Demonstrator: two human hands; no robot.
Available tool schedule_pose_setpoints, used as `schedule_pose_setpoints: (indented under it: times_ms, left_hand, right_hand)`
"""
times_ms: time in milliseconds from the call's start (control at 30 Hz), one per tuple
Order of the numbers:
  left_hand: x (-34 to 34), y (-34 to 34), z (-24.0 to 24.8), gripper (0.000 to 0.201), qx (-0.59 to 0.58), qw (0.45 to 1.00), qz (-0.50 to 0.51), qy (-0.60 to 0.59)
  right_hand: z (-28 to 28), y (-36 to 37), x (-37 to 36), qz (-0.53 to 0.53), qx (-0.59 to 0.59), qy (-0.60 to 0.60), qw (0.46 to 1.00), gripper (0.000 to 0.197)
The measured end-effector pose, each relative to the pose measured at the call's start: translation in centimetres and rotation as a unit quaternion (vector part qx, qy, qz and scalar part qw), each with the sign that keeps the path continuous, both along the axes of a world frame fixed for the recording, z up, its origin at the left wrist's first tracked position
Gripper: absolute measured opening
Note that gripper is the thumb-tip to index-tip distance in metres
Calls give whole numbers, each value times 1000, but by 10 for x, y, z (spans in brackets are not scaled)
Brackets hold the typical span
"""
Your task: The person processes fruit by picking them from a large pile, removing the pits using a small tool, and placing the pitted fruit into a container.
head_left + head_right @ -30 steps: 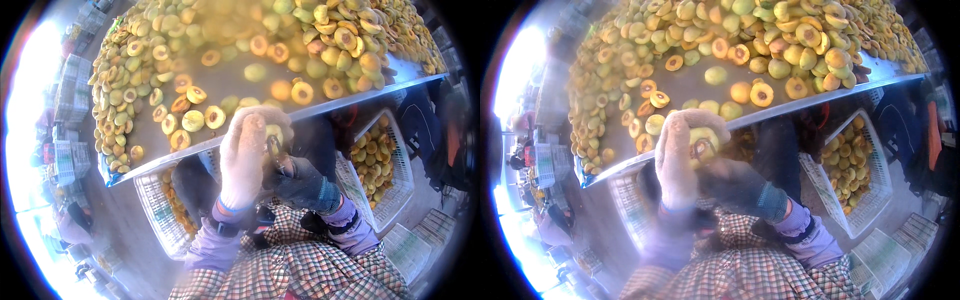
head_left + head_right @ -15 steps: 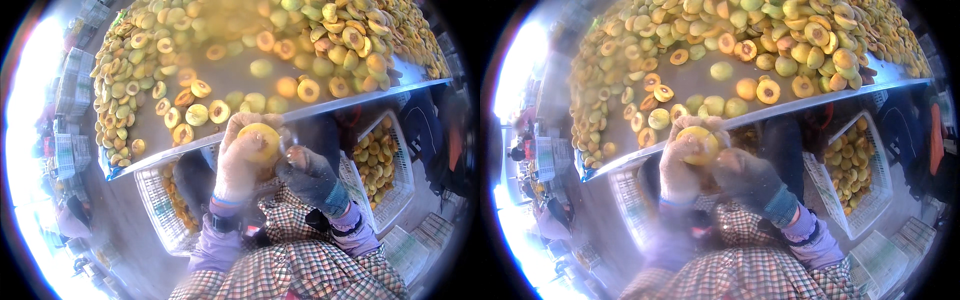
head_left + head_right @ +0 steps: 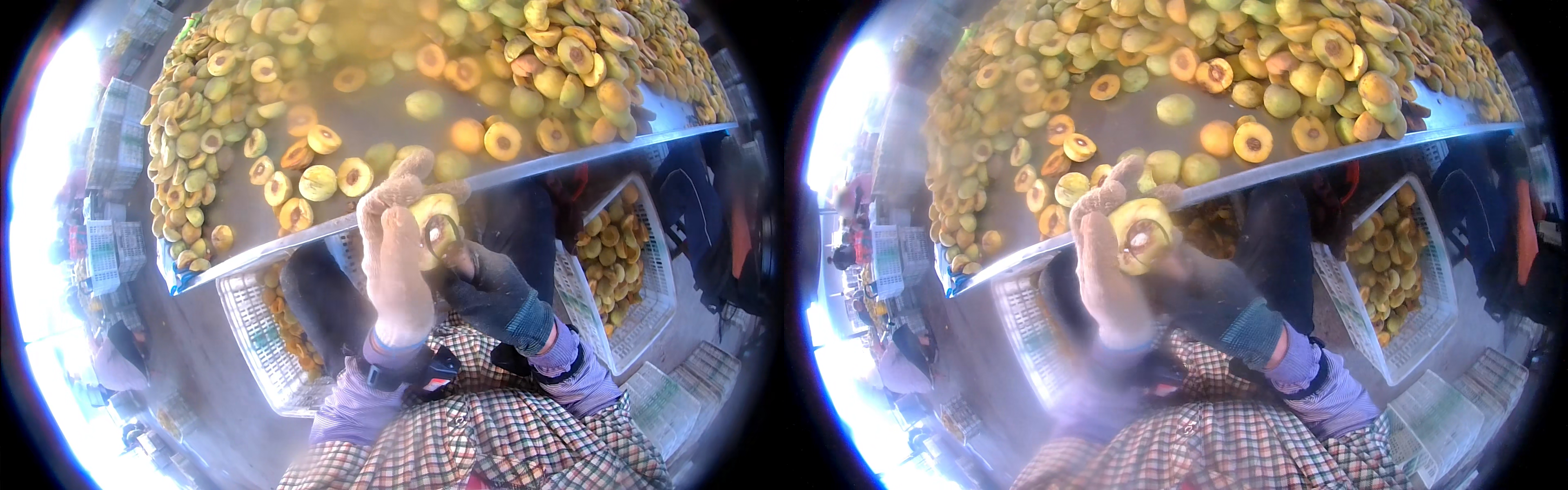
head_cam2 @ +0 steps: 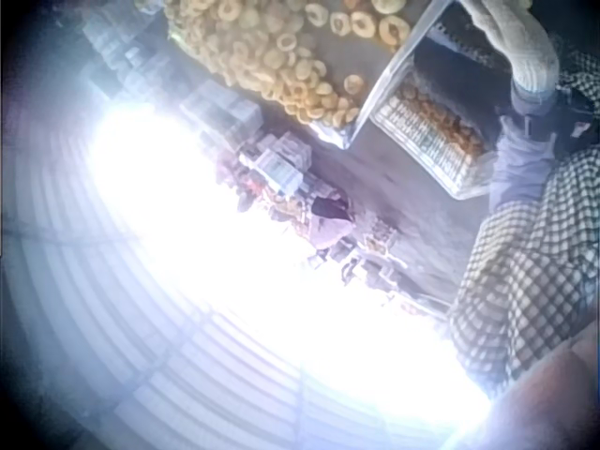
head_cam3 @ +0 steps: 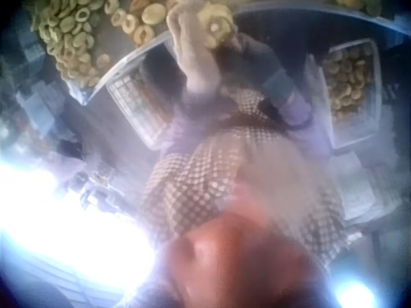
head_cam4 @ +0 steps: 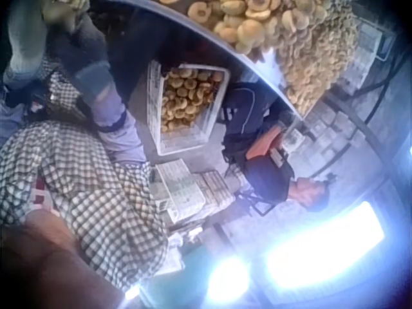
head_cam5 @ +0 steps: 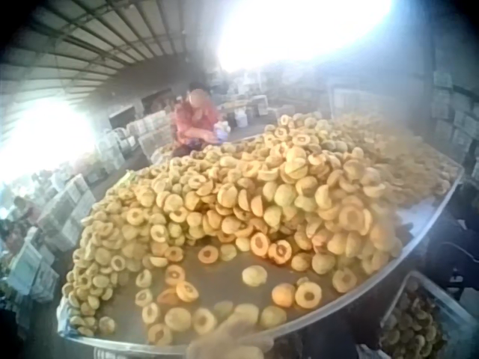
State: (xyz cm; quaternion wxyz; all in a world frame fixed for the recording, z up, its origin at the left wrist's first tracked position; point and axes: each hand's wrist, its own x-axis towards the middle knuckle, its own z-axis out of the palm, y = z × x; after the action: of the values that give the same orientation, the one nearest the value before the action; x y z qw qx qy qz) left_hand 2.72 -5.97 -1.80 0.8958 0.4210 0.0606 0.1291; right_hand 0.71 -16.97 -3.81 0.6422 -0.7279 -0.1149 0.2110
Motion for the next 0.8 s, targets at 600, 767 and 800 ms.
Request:
schedule_pose_setpoints:
  times_ms: [600, 767, 800]
  left_hand:
    - [35, 13, 15, 35, 285, 895, -238, -248]
    - [24, 5, 20, 41, -166, 931, -321, 58]
    - [25, 6, 15, 41, -304, 889, -329, 100]
  right_hand:
    - [-24, -33, -24, 172, 537, 488, 666, 23]
    - [-22, -37, -25, 172, 571, 529, 603, 25]
    - [-28, -34, -20, 201, 579, 551, 566, 24]
